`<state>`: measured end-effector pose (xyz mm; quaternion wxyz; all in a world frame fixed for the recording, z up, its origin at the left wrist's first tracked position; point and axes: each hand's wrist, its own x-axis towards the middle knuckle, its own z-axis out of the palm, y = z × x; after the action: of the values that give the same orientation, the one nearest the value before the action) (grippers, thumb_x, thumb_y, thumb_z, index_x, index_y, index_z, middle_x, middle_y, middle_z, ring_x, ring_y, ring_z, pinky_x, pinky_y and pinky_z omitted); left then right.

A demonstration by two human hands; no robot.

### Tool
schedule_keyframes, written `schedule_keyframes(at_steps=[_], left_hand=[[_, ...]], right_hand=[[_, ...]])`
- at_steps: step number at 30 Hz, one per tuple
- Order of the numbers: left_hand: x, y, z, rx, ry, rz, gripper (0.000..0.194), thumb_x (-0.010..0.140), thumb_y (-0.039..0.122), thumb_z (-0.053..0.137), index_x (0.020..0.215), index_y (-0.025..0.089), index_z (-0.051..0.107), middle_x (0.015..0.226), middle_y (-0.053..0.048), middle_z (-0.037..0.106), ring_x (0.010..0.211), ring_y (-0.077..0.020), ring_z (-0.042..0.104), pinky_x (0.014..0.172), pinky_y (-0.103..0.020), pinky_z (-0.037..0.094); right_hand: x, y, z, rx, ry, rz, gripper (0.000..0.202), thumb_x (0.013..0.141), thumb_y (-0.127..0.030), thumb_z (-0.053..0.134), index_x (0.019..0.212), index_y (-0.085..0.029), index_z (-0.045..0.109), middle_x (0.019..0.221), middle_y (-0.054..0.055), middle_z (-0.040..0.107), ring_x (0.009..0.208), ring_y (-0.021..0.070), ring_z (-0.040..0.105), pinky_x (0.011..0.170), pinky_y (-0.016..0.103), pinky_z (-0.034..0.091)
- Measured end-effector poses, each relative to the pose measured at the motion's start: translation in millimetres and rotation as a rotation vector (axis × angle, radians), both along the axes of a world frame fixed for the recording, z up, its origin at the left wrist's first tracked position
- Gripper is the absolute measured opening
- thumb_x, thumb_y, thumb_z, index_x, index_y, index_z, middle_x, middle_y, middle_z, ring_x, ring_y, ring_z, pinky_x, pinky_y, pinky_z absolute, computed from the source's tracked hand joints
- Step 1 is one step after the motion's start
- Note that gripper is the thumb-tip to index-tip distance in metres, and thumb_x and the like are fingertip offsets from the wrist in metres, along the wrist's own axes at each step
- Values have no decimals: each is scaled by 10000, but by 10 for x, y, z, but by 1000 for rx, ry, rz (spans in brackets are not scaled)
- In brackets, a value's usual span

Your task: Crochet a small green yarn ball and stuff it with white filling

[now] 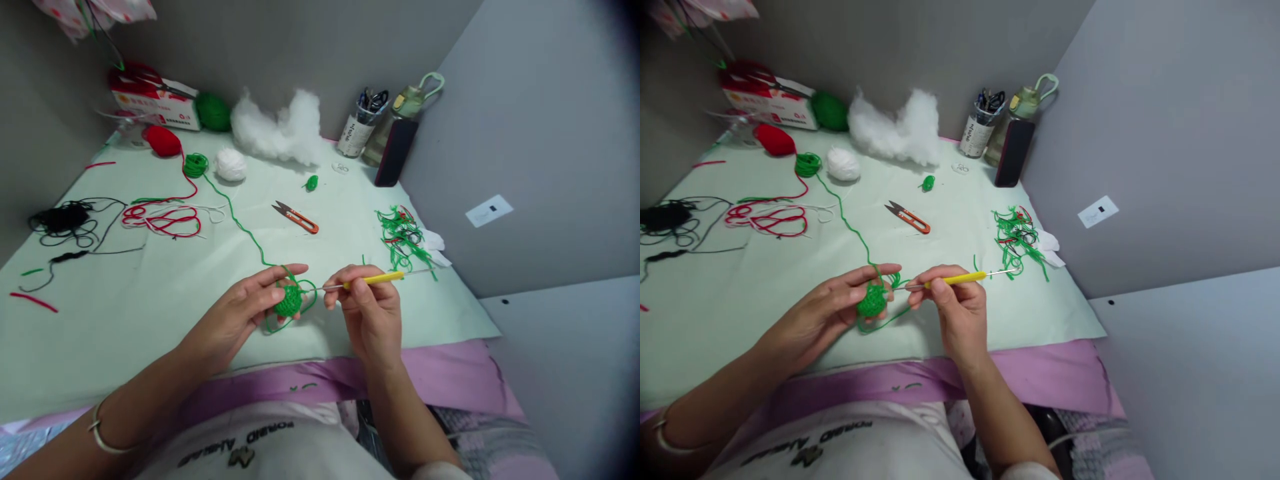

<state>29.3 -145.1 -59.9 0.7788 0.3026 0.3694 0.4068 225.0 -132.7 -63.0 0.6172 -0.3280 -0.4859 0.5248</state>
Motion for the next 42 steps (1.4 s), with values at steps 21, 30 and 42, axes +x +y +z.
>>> schedule_keyframes(at_steps=[21,30,42], left_hand=[[21,1,45,25,43,80,178,917,332,733,1049,236,805,1026,-44,734,870,-163,603,770,-271,482],[21,-4,32,12,37,79,139,928,310,721,1027,240,790,1031,-35,705,881,-158,594,733,-257,456],[23,-13,2,21,31,49,123,944,323,707,1024,260,776,1003,-26,695,849,-143,580,714,-252,471]], right_hand=[[-101,-116,32,249,-241,-170,151,994,-236,646,1006,-286,788,897,26,766,727,160,705,639,327,610],[-96,-122,35,232,-242,-179,145,991,-225,645,990,-261,785,895,38,770,728,159,707,635,325,614],[-96,-124,35,242,-236,-177,153,994,-224,644,1004,-270,789,902,30,770,733,154,708,643,316,617]])
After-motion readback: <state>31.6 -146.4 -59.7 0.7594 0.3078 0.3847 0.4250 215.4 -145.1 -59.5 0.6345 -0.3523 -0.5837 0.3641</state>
